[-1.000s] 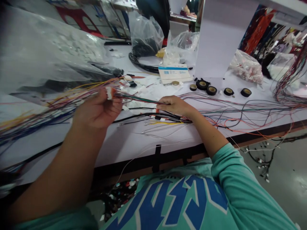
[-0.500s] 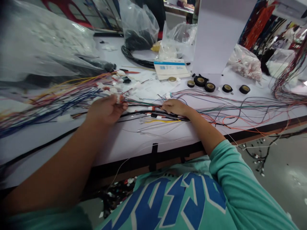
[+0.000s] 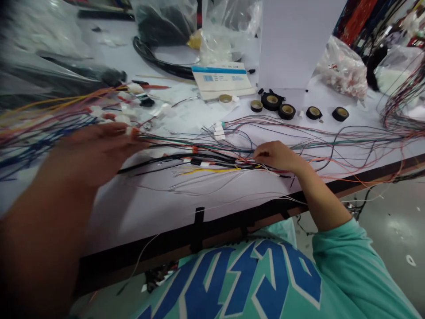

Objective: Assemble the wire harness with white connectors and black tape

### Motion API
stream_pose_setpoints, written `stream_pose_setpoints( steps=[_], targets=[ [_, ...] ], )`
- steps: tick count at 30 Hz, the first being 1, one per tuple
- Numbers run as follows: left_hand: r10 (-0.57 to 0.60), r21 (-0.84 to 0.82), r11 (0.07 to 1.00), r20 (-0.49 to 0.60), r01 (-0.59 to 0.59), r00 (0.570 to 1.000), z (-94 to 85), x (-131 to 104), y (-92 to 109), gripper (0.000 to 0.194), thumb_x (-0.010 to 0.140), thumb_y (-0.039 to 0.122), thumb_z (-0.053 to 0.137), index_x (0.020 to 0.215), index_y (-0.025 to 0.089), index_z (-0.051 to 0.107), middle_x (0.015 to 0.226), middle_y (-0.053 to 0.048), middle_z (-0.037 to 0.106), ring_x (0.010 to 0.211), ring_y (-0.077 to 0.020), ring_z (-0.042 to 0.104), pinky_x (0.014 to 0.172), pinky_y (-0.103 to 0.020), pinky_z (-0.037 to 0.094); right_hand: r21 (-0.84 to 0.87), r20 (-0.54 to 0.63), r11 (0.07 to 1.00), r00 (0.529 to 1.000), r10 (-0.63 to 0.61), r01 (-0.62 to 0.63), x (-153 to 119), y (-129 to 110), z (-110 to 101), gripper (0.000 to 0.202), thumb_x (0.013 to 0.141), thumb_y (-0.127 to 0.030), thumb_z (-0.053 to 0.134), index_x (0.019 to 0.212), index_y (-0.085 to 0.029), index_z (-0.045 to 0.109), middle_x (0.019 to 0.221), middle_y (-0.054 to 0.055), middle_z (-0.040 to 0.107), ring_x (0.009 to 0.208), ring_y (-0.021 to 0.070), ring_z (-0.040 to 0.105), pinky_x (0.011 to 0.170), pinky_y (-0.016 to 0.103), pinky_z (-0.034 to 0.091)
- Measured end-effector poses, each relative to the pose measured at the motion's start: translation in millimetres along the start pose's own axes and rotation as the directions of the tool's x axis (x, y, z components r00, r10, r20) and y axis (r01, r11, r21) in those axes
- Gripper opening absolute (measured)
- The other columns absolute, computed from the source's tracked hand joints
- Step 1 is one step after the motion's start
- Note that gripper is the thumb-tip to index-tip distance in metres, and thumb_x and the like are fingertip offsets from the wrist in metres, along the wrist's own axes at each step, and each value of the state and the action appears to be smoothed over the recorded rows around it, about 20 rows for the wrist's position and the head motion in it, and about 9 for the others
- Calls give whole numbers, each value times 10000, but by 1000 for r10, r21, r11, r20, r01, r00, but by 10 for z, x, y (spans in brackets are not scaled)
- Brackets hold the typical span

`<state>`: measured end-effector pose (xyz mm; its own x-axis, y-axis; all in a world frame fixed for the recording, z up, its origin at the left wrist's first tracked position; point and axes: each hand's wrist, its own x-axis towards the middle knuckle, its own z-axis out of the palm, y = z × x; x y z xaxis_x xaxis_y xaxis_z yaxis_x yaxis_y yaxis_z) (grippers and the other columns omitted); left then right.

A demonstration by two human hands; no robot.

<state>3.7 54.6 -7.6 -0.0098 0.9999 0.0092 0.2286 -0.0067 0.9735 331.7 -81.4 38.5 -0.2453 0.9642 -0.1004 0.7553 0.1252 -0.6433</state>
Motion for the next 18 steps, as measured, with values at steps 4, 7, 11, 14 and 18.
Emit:
stream_pose_setpoints(
  steps=[4,7,11,14,18],
  targets=[
    [347,512,817,-67,-266,936,-7,-229,117,224,704,277,676,905,191,631,1015,-63,701,1097,-262,575,1038,-503,427,-132,-25,991,1000,-8,5,-17,80,149,223,826,-228,505,847,-156,715,828,53,694,752,133,597,704,251,397],
    [452,699,542,225,-466,863,192,-572,334,244,843,262,489,963,142,664,996,-119,720,963,-248,643,934,-459,496,-227,-14,974,1000,-28,24,3,80,176,220,848,-233,504,855,-160,712,820,60,691,748,144,589,680,250,382],
    [247,497,432,738,-753,629,592,-892,464,285,896,230,421,923,192,702,936,-67,739,901,-221,658,856,-372,516,-331,-5,941,997,-80,74,9,69,215,233,872,-226,475,819,-163,693,812,73,685,766,161,576,673,259,364],
    [171,511,395,776,-763,607,802,-921,449,297,909,234,438,1042,194,700,986,-77,730,950,-228,657,831,-341,509,-379,-26,923,996,-84,68,-2,42,246,235,863,-206,455,783,-162,672,782,76,670,743,163,557,652,262,347],
    [118,572,383,748,-725,653,924,-845,420,294,915,245,449,1044,199,710,971,-73,722,902,-221,668,738,-309,508,-383,-73,923,995,-65,32,-7,-20,273,200,815,-188,468,751,-166,656,730,61,637,690,151,522,604,257,314]
  ],
)
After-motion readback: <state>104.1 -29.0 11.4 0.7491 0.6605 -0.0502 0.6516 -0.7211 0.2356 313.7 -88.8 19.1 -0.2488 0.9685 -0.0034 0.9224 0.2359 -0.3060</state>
